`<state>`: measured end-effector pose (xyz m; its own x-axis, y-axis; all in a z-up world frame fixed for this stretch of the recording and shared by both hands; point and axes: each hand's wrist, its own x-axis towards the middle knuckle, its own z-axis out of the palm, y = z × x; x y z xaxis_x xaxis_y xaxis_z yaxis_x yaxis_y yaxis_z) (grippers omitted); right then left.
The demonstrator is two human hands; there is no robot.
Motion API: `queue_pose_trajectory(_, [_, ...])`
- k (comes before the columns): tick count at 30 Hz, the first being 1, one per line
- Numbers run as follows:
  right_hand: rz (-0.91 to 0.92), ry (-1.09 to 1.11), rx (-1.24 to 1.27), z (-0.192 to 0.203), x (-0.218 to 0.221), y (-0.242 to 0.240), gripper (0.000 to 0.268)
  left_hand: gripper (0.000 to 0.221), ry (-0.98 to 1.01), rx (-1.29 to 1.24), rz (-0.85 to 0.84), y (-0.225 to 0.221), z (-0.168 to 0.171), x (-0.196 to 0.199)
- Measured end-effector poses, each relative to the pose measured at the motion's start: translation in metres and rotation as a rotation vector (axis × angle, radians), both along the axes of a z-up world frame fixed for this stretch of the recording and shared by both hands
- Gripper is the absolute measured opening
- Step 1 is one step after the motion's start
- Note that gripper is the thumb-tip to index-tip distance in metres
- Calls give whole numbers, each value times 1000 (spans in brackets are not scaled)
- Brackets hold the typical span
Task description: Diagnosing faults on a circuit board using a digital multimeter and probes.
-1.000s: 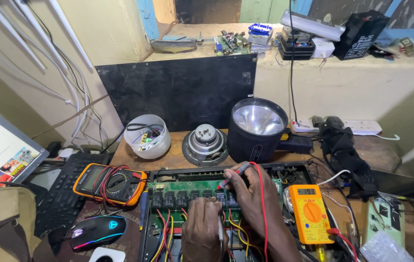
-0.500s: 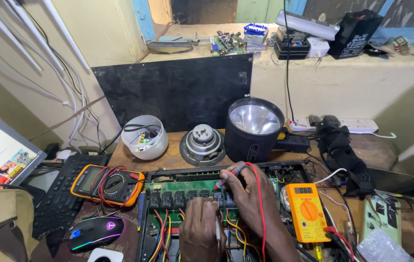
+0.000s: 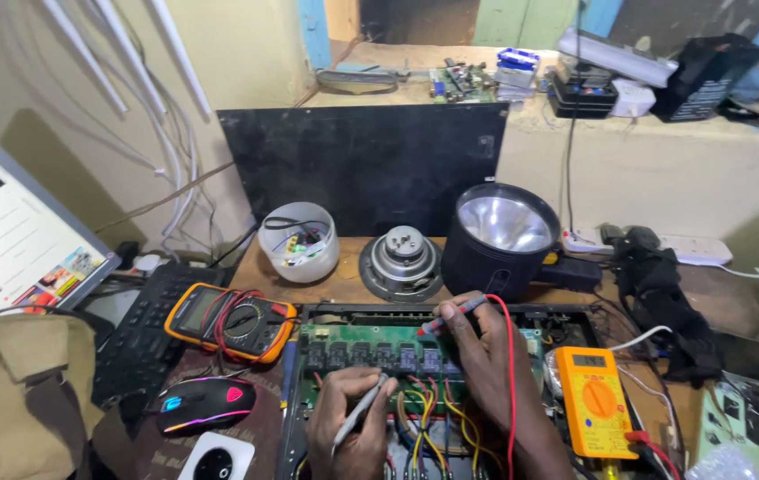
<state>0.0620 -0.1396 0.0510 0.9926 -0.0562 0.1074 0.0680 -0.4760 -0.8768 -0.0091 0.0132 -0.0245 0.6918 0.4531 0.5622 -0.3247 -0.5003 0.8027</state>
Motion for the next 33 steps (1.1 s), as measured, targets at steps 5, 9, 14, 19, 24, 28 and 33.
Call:
queue_pose_trajectory(5, [155, -3, 222, 6, -2, 21, 32, 15, -83, 108, -29, 1, 7, 5])
queue_pose_trajectory(9, [131, -75, 267, -7, 4, 26, 26, 14, -111, 210, -79, 0, 8, 11])
queue_pose_trajectory(14, [112, -38, 183, 1, 0, 26, 31, 10, -72, 216, -165, 2, 10, 12])
queue_pose_trajectory(19, [103, -4, 196, 2, 0, 25, 33, 10, -6, 236, -167, 1, -2, 18])
queue_pose_trajectory(24, [109, -44, 201, -5, 1, 23, 28, 11, -52, 277, -188, 1, -12, 22])
queue_pose_trajectory(28, [116, -38, 204, -2, -1, 23, 28, 11, -28, 323, -133, -3, -3, 18])
queue_pose_trajectory(33, [67, 26, 176, 11, -6, 24, 31, 16, -96, 421, -56, -9, 4, 17])
